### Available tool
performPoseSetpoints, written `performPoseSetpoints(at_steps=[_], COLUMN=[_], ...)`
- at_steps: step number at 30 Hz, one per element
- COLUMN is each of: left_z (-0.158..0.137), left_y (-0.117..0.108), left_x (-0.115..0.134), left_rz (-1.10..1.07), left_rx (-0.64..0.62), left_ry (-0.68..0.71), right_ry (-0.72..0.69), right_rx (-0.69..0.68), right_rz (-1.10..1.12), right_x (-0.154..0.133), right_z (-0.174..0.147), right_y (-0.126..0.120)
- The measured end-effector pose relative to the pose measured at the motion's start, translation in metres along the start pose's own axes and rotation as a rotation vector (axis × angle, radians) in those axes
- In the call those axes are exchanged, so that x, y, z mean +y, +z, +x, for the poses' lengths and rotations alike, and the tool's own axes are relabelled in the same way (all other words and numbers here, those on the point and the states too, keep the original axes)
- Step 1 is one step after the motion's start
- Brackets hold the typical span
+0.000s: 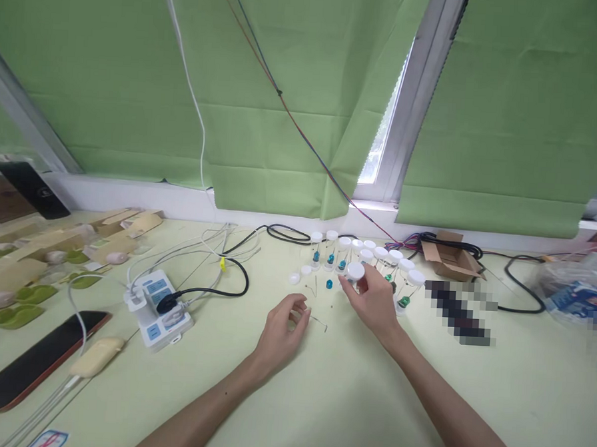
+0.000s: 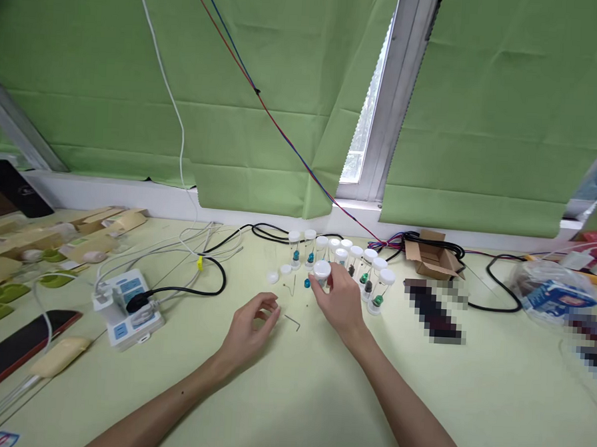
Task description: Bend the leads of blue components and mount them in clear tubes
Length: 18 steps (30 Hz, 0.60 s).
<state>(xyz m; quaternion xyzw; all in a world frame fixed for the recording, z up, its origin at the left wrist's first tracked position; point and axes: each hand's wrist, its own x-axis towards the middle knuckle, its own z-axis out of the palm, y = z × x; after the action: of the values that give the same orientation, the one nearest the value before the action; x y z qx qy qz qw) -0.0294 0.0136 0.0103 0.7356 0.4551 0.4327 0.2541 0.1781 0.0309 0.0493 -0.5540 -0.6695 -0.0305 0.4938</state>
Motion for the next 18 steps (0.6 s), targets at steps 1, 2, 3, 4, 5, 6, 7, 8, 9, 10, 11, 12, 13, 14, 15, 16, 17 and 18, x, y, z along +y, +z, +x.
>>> performPoseSetpoints(at_steps=[1, 2, 3, 4, 5, 6, 7, 8, 9, 10, 11, 12, 13, 14, 15, 16, 17, 18], left_z=[0.000, 0.000, 0.000, -0.001, -0.001, -0.002, -0.002, -0.003, -0.003, -0.003, -0.003, -0.003, -0.003, -0.003, -0.003, -0.003, -0.003, -0.003], left_y=[0.000, 0.000, 0.001, 0.001, 0.002, 0.003, 0.003, 0.003, 0.003, 0.003, 0.003, 0.003, 0.003, 0.003, 0.003, 0.003, 0.004, 0.004], left_x=[0.000, 0.000, 0.000, 0.000, 0.000, -0.001, -0.001, -0.001, -0.001, -0.002, -0.002, -0.002, -0.002, -0.002, -0.002, -0.002, -0.002, -0.002], left_rz=[0.017, 0.032, 0.042, 0.048, 0.051, 0.052, 0.052, 0.052, 0.051, 0.051, 0.050, 0.050, 0.050, 0.050, 0.050, 0.049, 0.047, 0.047], left_rx=[-0.017, -0.035, -0.048, -0.058, -0.068, -0.078, -0.086, -0.090, -0.091, -0.094, -0.096, -0.098, -0.100, -0.104, -0.107, -0.110, -0.111, -0.113], left_ry=[0.017, 0.036, 0.055, 0.070, 0.082, 0.090, 0.096, 0.099, 0.100, 0.099, 0.096, 0.092, 0.088, 0.086, 0.086, 0.088, 0.093, 0.100], right_ry=[-0.001, 0.001, 0.003, 0.009, 0.014, 0.017, 0.022, 0.027, 0.033, 0.041, 0.050, 0.060, 0.072, 0.084, 0.095, 0.106, 0.117, 0.126], right_rx=[-0.014, -0.029, -0.047, -0.061, -0.063, -0.070, -0.078, -0.086, -0.097, -0.110, -0.124, -0.138, -0.151, -0.163, -0.174, -0.184, -0.192, -0.198], right_rz=[-0.032, -0.061, -0.089, -0.115, -0.139, -0.161, -0.181, -0.200, -0.218, -0.234, -0.250, -0.265, -0.277, -0.288, -0.297, -0.304, -0.312, -0.321], right_x=[0.005, 0.010, 0.014, 0.017, 0.019, 0.021, 0.022, 0.023, 0.023, 0.024, 0.024, 0.025, 0.025, 0.026, 0.026, 0.025, 0.025, 0.024], right_z=[0.002, 0.002, 0.002, 0.002, 0.002, 0.002, 0.002, 0.002, 0.003, 0.003, 0.004, 0.005, 0.006, 0.006, 0.007, 0.007, 0.008, 0.008], right_y=[0.003, 0.007, 0.010, 0.014, 0.017, 0.019, 0.022, 0.023, 0.025, 0.026, 0.027, 0.028, 0.029, 0.030, 0.031, 0.032, 0.033, 0.034])
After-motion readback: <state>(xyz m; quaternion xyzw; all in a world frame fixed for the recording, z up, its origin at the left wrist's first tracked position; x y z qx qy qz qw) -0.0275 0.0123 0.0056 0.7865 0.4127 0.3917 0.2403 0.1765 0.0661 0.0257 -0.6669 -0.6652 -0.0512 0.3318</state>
